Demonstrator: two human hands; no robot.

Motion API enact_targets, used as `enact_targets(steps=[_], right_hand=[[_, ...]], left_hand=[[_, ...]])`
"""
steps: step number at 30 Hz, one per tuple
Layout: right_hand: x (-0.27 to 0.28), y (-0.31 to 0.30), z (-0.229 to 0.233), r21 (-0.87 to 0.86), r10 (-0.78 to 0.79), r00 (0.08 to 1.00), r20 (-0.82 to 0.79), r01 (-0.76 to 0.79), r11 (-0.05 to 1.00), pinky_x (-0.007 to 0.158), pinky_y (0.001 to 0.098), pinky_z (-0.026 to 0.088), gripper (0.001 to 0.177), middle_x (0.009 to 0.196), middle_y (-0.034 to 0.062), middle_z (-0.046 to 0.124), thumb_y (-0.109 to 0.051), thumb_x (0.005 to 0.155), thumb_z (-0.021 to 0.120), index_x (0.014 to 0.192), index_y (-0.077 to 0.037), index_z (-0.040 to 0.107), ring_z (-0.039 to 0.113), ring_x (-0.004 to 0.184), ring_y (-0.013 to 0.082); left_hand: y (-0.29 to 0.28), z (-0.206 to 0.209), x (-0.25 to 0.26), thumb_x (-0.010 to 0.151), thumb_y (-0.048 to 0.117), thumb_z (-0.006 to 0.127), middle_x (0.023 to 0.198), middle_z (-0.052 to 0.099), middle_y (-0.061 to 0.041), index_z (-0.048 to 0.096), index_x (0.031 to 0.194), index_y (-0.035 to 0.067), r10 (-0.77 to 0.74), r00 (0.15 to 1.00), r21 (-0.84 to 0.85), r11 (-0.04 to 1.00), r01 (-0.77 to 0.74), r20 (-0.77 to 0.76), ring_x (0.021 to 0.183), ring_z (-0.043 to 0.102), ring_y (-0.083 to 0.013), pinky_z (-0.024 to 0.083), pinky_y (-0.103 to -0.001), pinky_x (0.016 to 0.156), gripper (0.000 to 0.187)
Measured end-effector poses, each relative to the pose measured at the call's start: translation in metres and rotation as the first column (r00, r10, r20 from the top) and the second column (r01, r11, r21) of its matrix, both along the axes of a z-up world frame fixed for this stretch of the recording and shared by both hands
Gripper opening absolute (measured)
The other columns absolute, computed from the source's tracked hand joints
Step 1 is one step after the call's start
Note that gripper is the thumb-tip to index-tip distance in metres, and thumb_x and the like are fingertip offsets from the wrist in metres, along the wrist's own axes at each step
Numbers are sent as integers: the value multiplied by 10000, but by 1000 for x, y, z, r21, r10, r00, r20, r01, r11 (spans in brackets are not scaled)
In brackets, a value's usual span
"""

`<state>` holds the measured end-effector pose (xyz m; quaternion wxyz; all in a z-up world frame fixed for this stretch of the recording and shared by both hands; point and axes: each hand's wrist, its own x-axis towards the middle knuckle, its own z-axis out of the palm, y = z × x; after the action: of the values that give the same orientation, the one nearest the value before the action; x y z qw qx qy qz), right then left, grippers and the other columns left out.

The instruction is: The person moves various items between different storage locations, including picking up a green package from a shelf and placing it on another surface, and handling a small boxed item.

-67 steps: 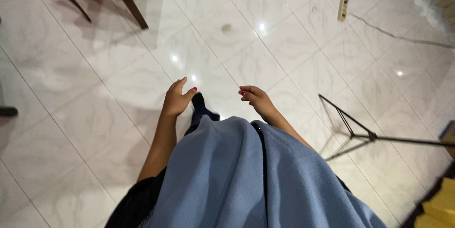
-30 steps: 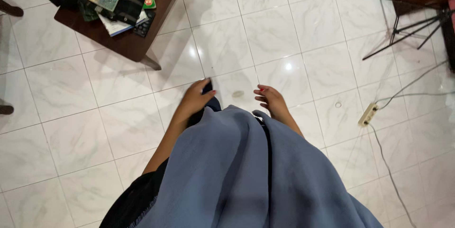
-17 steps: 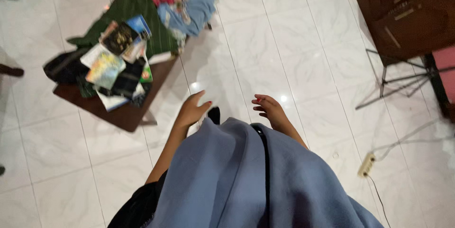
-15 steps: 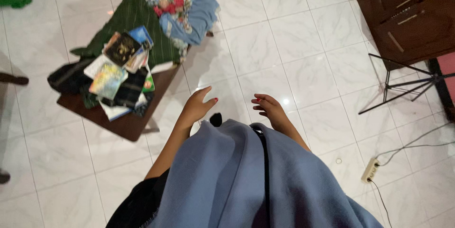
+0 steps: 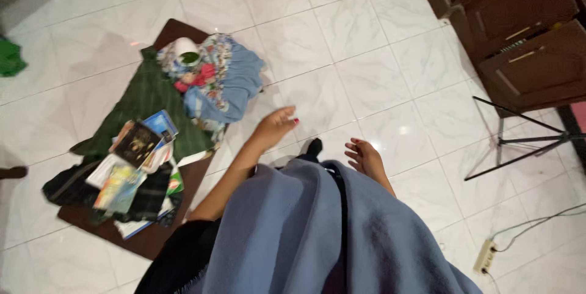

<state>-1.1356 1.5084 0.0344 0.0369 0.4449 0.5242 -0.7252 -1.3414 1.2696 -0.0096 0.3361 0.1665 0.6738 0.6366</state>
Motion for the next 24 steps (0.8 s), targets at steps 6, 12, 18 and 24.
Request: enact_targets(steps=[6, 12, 18, 24], right_hand=[[-86, 136, -38, -20, -52, 999, 5, 52, 998, 903, 415, 447, 442, 1249, 75, 674, -340, 1006, 436, 1349, -99, 574, 618, 1130, 235], [-194, 212, -5, 75, -6, 1000, -12, 7, 997, 934, 427, 466, 383, 1245, 117, 674, -268, 1022, 460, 1313, -50, 582, 615, 1126, 261], [-353, 247, -1, 31, 94, 995, -11, -94, 995, 996, 425, 481, 405, 1259, 109, 672, -296, 1020, 428, 1323, -66, 568, 639, 1148, 243], [-503, 286, -9, 48, 126, 992, -23, -125, 991, 999, 457, 465, 426, 1304, 147, 657, -297, 1002, 474, 1337, -52, 570, 613, 1167, 280]], left_hand=[[103, 36, -103, 967, 218, 684, 1466, 583, -183, 515, 1444, -16, 92, 995, 90, 992, -88, -35, 1339, 588, -240, 484, -318, 1081, 558], [161, 38, -169, 950, 191, 690, 1449, 612, -198, 546, 1430, -30, 184, 979, 101, 976, -192, 90, 1360, 573, -261, 469, -330, 1101, 548], [183, -6, -289, 908, 189, 726, 1451, 600, -188, 547, 1412, -18, 341, 932, -16, 940, -342, 121, 1380, 547, -263, 448, -335, 1108, 573], [223, 14, -448, 909, 244, 726, 1430, 602, -184, 549, 1425, 8, 361, 930, -40, 931, -364, -67, 1381, 553, -290, 470, -365, 1103, 594]])
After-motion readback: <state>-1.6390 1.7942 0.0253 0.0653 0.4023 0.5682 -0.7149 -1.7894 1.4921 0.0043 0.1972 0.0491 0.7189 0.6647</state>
